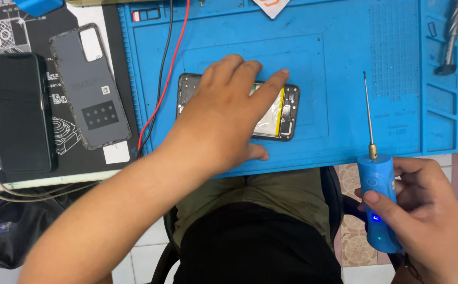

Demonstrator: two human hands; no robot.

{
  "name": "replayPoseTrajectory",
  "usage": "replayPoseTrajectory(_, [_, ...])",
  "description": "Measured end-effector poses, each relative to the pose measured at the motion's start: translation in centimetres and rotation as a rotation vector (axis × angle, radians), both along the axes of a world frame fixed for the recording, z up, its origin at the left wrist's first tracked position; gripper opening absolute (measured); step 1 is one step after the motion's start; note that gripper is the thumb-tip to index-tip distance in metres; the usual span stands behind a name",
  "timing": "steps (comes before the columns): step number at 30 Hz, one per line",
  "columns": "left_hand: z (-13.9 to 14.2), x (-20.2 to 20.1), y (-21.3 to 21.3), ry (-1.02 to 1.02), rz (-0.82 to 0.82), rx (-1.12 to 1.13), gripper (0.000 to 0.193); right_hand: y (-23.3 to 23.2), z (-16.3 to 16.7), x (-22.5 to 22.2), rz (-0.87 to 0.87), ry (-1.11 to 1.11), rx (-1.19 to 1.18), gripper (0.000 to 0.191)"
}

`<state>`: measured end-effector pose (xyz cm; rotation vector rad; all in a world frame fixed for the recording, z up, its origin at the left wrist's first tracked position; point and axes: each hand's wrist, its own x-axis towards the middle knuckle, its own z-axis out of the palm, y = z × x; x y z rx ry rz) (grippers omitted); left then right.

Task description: The person uses a plastic card to pry open the back cover of a smartphone, then sprays a can of compressed air into the seam. The person places the phone on a blue mat and uses a screwdriver to remove screws from the phone's internal frame.

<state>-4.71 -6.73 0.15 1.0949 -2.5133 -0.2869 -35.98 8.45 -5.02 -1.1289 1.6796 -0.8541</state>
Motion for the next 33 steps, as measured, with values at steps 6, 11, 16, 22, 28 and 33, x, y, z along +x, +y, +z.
replayPoseTrajectory(6, [0.1, -2.6, -4.5, -0.379, -0.150, 0.323, 0.096, 0.0, -0.3, -0.9, -0.059, -0.112, -0.013, 0.051])
replayPoseTrajectory(11, [0.9, -3.7, -4.3, -0.448, -0.397, 0.213, 0.084, 0.9, -1.1, -2.3, -0.050, -0.177, 0.056, 0.052])
replayPoseTrajectory(16, [0.5, -1.5, -3.1, -0.347, -0.400, -0.067, 0.052, 1.4, -1.5, -3.0, 0.113, -0.287, 0.261, 0.057])
replayPoseTrajectory(22, [0.1, 1.0, 0.3, -0.184, -0.337, 0.091, 0.068, 1.2, -2.7, -0.1, 0.282, -0.358, 0.574, 0.061])
replayPoseTrajectory(28, [0.0, 2.3, 1.3, -0.142, -0.114, 0.108, 0.056, 1.0, -3.4, 0.6, 0.300, -0.451, 0.460, 0.062])
replayPoseTrajectory(33, [-0.4, 2.0, 1.7, -0.071, -0.041, 0.187, 0.044, 1.5, -3.7, -0.3, 0.259, -0.427, 0.457, 0.065])
